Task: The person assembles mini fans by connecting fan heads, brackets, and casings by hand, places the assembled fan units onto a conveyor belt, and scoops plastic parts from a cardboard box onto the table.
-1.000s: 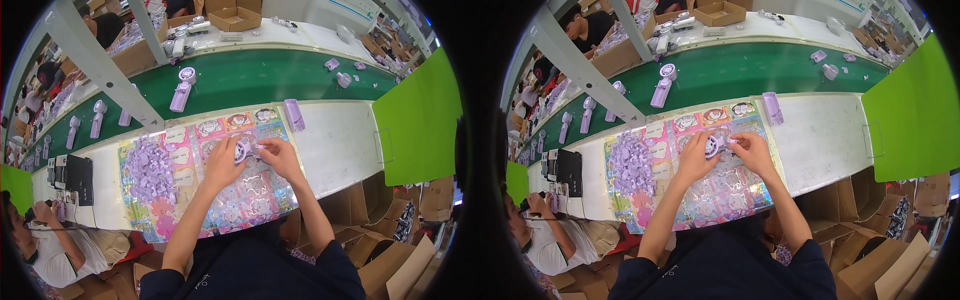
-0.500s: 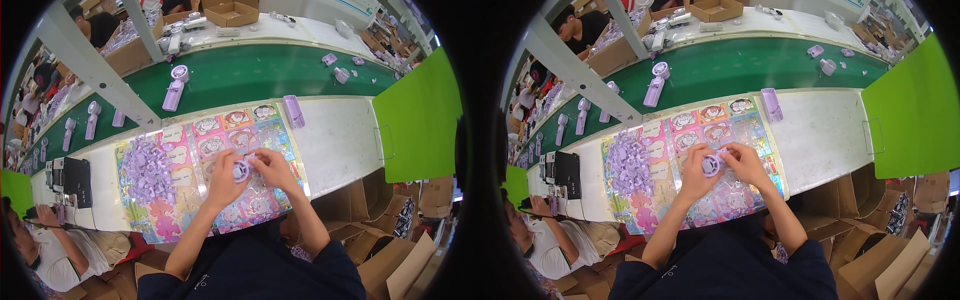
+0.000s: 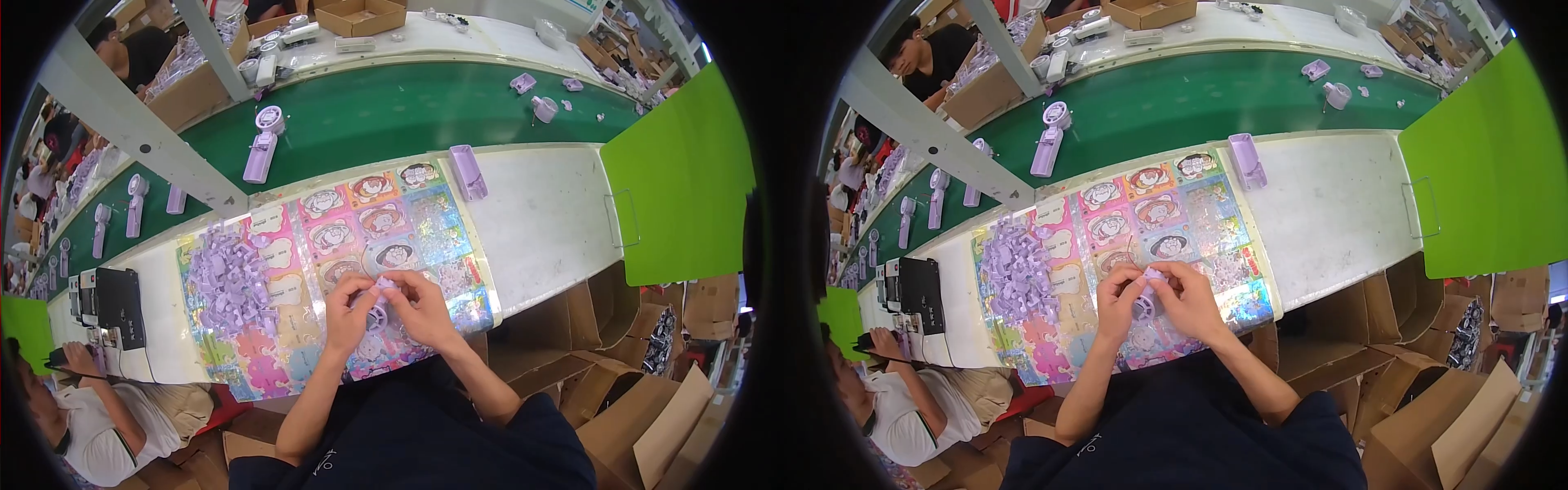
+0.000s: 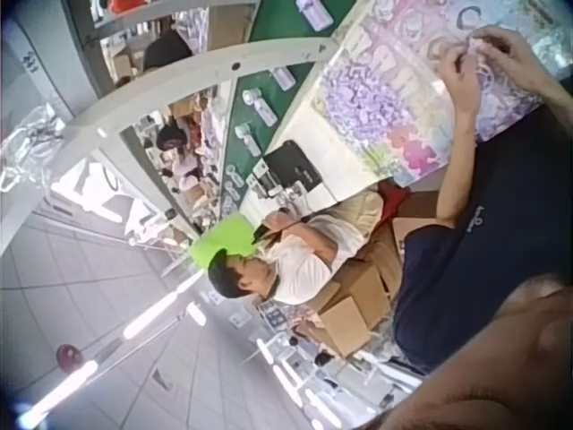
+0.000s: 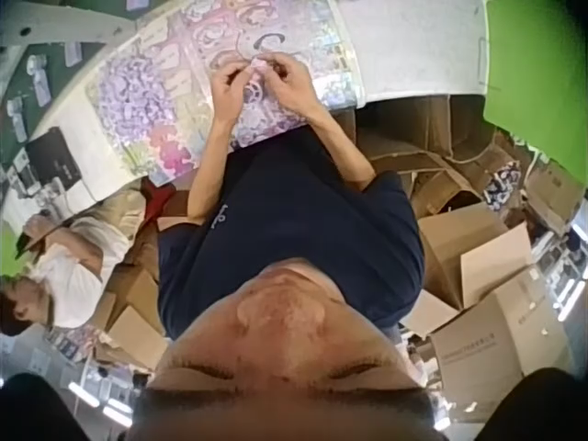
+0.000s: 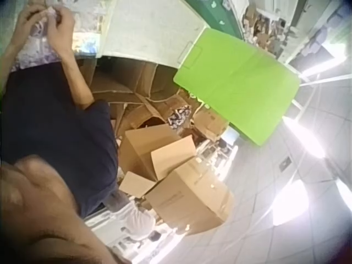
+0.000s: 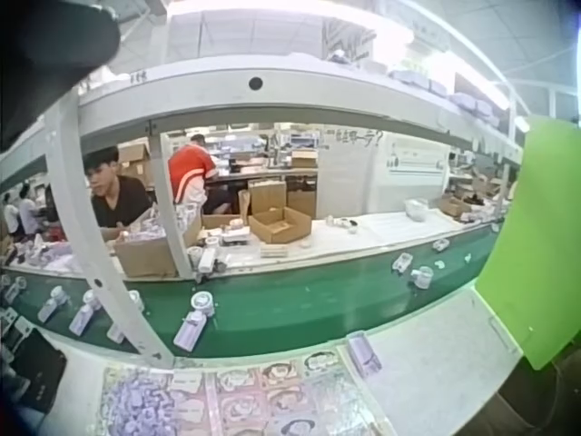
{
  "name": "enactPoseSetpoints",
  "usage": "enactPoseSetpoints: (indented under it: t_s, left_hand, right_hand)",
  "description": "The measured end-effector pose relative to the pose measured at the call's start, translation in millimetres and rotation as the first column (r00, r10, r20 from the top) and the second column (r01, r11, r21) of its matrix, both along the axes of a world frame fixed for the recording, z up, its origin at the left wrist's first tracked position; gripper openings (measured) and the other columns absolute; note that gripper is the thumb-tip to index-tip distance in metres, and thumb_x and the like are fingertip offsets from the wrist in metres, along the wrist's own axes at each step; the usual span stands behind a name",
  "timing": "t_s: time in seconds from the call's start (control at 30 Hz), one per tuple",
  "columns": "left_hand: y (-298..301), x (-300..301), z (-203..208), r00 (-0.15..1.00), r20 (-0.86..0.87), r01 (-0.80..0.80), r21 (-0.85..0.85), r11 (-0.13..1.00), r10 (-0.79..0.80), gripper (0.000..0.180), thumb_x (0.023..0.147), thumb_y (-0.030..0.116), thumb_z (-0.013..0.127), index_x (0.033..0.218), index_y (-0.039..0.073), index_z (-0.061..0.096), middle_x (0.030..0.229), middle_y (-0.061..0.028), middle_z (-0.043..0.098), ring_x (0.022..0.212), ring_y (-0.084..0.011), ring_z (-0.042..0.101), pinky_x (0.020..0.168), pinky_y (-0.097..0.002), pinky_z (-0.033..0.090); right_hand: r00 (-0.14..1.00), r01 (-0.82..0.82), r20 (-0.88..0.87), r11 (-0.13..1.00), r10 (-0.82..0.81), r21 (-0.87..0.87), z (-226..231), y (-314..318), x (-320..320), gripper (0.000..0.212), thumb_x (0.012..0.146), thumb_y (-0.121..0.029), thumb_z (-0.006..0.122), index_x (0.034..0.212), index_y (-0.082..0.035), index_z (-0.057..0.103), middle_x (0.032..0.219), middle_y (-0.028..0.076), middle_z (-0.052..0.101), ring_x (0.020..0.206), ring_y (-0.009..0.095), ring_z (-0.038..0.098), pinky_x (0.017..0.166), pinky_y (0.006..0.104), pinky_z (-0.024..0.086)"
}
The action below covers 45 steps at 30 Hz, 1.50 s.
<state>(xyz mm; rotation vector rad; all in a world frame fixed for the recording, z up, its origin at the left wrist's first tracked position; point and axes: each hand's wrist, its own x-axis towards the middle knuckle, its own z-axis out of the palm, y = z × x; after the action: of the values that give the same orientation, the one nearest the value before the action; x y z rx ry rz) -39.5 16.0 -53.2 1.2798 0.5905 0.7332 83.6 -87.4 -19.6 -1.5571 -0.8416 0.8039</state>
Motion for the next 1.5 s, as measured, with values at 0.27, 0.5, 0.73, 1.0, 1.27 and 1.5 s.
enactPoseSetpoints:
  t_s: [0.27, 0.5, 0.73, 1.0, 1.27, 1.5]
  left_hand:
    - [-6.1, 4.5, 1.1, 1.0, -0.007, 0.006, 0.108, 0.994, -0.005, 0.003, 0.089, 0.0, 0.067, 0.09, -0.003, 0.065, 0.09, -0.0038, 0.057, 0.082, -0.0103, 0.054, 0.073, -0.0242, 0.043]
    - [-6.6, 4.3, -7.6, 0.997, 0.068, -0.058, 0.159, 0.986, 0.047, 0.004, 0.09, 0.0, 0.065, 0.091, -0.004, 0.063, 0.096, -0.0062, 0.06, 0.087, -0.0122, 0.056, 0.077, -0.0238, 0.044]
    - [-2.4, -2.9, -11.8, 0.997, 0.071, -0.041, 0.133, 0.99, 0.032, 0.007, 0.091, 0.002, 0.065, 0.092, -0.005, 0.064, 0.097, -0.0069, 0.061, 0.088, -0.0135, 0.057, 0.078, -0.0249, 0.045]
    - [-2.2, -15.2, 5.0, 0.966, 0.201, -0.176, 0.039, 0.984, 0.164, 0.009, 0.091, 0.004, 0.064, 0.094, -0.005, 0.065, 0.101, -0.0079, 0.062, 0.096, -0.0155, 0.057, 0.086, -0.0274, 0.043]
    - [1.6, 5.3, 33.1, 0.986, 0.157, -0.091, 0.218, 0.972, 0.057, 0.036, 0.09, 0.009, 0.054, 0.123, -0.004, 0.056, 0.128, -0.0126, 0.051, 0.118, -0.0226, 0.05, 0.104, -0.0332, 0.038]
    - [49.1, 20.5, 53.3, 0.984, -0.159, 0.166, 0.68, 0.714, -0.077, 0.073, 0.071, 0.014, 0.061, 0.141, -0.004, 0.045, 0.137, -0.0234, 0.05, 0.133, -0.0389, 0.043, 0.115, -0.0445, 0.033]
  right_hand:
    - [0.998, -0.051, 0.04, 0.998, 0.053, -0.041, 6.4, -9.6, 24.1, 0.029, 0.094, -0.014, 0.07, 0.119, 0.001, 0.067, 0.088, 0.007, 0.066, 0.077, 0.012, 0.06, 0.069, 0.0277, 0.049]
    - [0.278, 0.583, 0.806, 0.758, -0.523, 0.291, -2.3, 16.3, 158.3, 0.06, 0.081, -0.027, 0.079, 0.127, 0.005, 0.058, 0.121, 0.023, 0.059, 0.114, 0.04, 0.053, 0.099, 0.0489, 0.043]
    - [0.575, 0.502, 0.728, 0.864, -0.373, 0.046, -14.8, 44.7, 156.2, 0.046, 0.078, -0.03, 0.079, 0.111, -0.001, 0.064, 0.105, 0.016, 0.061, 0.096, 0.035, 0.063, 0.084, 0.0454, 0.051]
    - [0.648, -0.107, 0.759, 0.994, 0.063, 0.01, -8.2, 36.7, 49.5, 0.053, 0.078, -0.021, 0.08, 0.124, -0.002, 0.061, 0.115, 0.017, 0.058, 0.106, 0.037, 0.057, 0.09, 0.0446, 0.049]
    - [0.986, -0.122, -0.07, 0.949, 0.148, 0.29, -4.6, -9.4, -15.9, 0.088, 0.078, -0.014, 0.084, 0.148, -0.001, 0.033, 0.132, 0.012, 0.049, 0.116, 0.022, 0.055, 0.098, 0.0378, 0.048]
    - [0.726, 0.036, 0.684, 0.998, -0.066, 0.058, 14.7, -17.7, 52.0, 0.066, 0.072, -0.013, 0.083, 0.131, -0.006, 0.054, 0.121, 0.013, 0.054, 0.104, 0.027, 0.062, 0.09, 0.0359, 0.051]
